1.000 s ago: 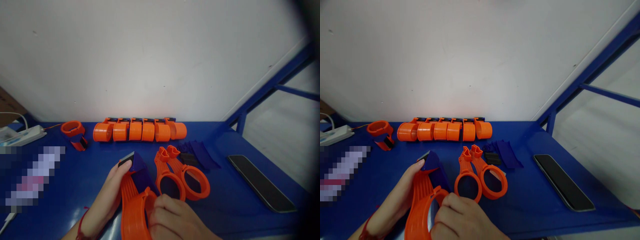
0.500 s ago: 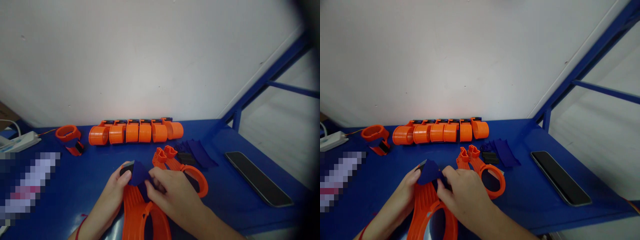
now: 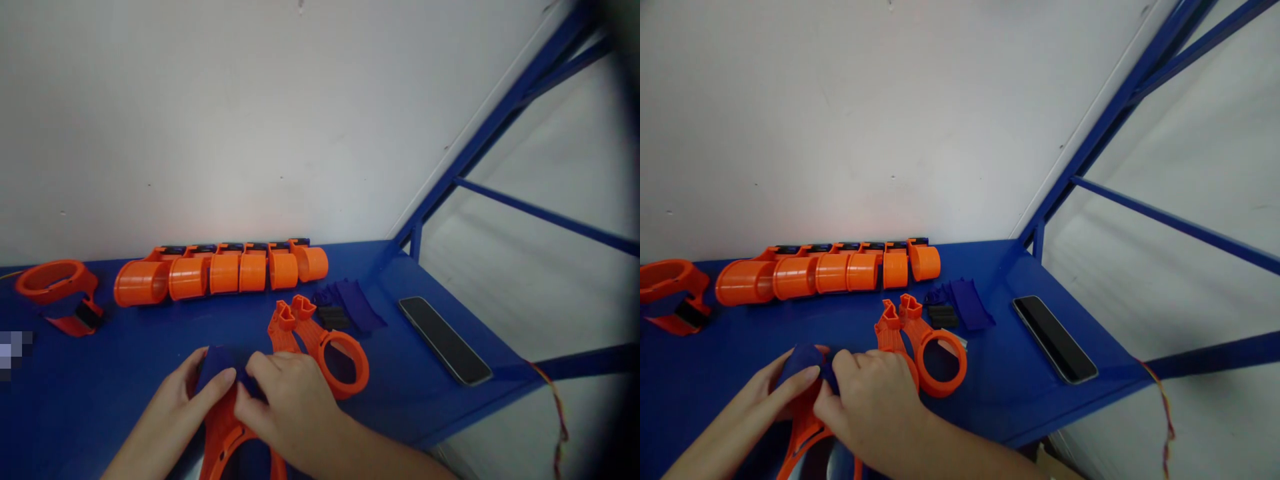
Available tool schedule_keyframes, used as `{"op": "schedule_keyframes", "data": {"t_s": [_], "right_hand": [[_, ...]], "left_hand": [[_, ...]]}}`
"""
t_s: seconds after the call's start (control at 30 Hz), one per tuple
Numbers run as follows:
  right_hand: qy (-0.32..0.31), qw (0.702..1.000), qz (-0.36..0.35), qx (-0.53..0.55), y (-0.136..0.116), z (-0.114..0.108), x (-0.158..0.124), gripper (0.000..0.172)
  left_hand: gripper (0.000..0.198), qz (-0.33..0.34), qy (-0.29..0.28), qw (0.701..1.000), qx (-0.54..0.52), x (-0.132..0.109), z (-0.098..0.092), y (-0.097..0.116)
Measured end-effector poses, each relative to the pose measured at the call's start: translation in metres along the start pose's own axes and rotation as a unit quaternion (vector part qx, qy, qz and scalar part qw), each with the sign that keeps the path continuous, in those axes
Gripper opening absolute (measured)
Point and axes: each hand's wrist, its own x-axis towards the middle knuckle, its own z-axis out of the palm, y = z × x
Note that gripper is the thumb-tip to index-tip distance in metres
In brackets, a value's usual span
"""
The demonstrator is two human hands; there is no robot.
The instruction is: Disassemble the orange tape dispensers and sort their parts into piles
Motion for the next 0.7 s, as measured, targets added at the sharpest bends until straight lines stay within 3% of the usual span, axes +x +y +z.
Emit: {"op": "schedule_keyframes", "data": {"t_s": [0.17,0.33,0.5,0.7], "right_hand": [[0.017,1.0,-0.008,0.009,0.004,-0.002,0.0,0.01],[0.016,0.999,0.005,0.04,0.005,-0.007,0.002,0.013],[-0.01,0.999,0.016,0.048,0.004,-0.01,0.006,0.016],[0.018,1.0,-0.011,0.011,0.004,-0.008,0.008,0.022]], "left_hand": [[0.037,-0.035,-0.008,0.998,-0.046,0.004,-0.005,-0.011],[0.028,-0.009,-0.089,0.992,-0.091,0.002,-0.003,-0.002],[0.022,0.038,-0.062,0.992,-0.107,0.005,-0.002,0.005],[0.022,0.055,-0.051,0.991,-0.106,0.004,-0.003,0.001]]}}
